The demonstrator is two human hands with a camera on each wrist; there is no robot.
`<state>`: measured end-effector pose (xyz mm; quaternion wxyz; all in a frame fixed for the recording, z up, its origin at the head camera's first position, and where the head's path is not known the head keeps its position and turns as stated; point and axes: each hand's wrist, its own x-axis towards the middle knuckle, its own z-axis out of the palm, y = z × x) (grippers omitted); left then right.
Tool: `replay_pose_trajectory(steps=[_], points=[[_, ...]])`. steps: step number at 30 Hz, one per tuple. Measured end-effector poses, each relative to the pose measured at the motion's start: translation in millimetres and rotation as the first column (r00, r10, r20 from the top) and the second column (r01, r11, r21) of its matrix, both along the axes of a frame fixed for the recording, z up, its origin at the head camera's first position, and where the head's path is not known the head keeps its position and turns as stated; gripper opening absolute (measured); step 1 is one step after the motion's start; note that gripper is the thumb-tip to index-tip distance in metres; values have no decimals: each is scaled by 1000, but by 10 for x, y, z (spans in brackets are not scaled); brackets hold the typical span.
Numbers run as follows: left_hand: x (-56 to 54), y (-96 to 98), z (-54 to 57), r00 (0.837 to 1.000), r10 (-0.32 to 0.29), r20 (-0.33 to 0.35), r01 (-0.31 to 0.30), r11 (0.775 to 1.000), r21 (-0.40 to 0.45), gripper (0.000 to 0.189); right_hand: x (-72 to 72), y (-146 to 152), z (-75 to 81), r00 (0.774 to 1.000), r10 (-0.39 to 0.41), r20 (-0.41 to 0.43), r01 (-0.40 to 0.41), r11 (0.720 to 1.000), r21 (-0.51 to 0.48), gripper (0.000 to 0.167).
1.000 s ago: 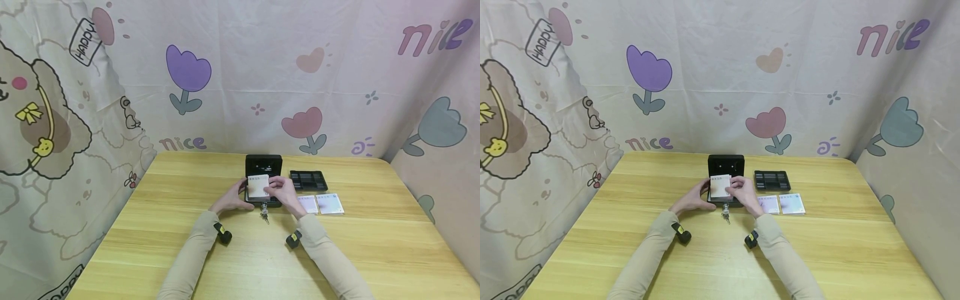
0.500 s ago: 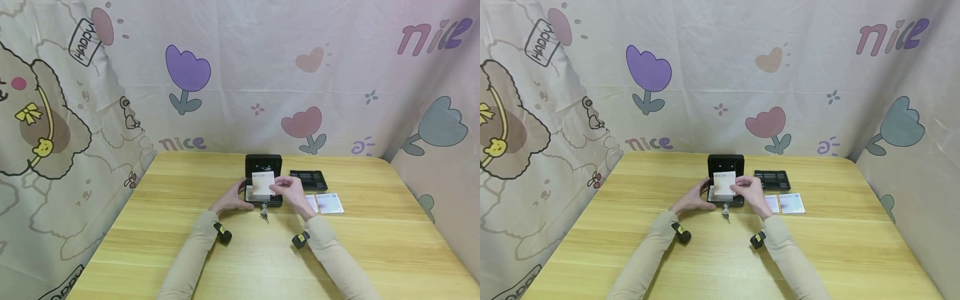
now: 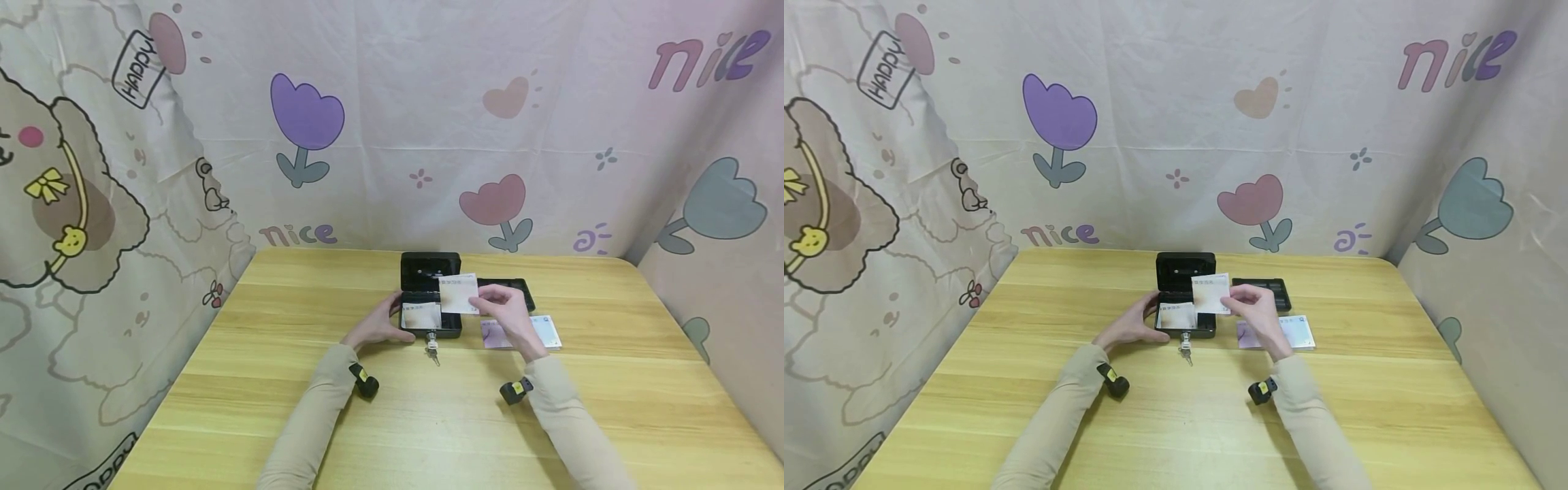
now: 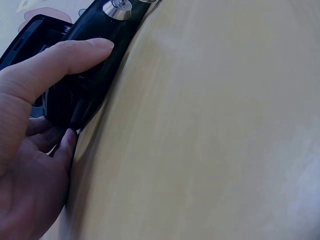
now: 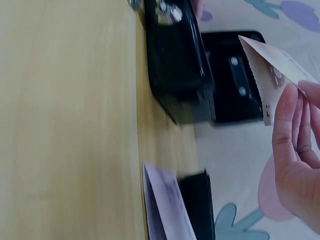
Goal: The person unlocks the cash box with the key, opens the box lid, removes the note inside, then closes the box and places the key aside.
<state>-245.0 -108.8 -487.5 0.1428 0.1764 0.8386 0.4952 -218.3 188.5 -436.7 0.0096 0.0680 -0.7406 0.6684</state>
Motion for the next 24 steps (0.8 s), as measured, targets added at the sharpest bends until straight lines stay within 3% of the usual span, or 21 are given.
replay_pose_trajectory(steps=[5, 15, 24], points=[[2, -4, -4, 1000, 1, 4, -1, 1000, 4, 117, 9, 193, -2, 1000, -1, 7, 1, 1000, -20, 8], [-13, -4, -20, 1000, -8, 9, 8, 999, 34, 116, 82, 678, 1, 998, -59, 28, 63, 988, -144, 24], [-15, -2, -19, 1000, -14, 4, 14, 999, 40, 116, 185, 1151, -6, 997, -80, 18, 82, 952, -294, 29]])
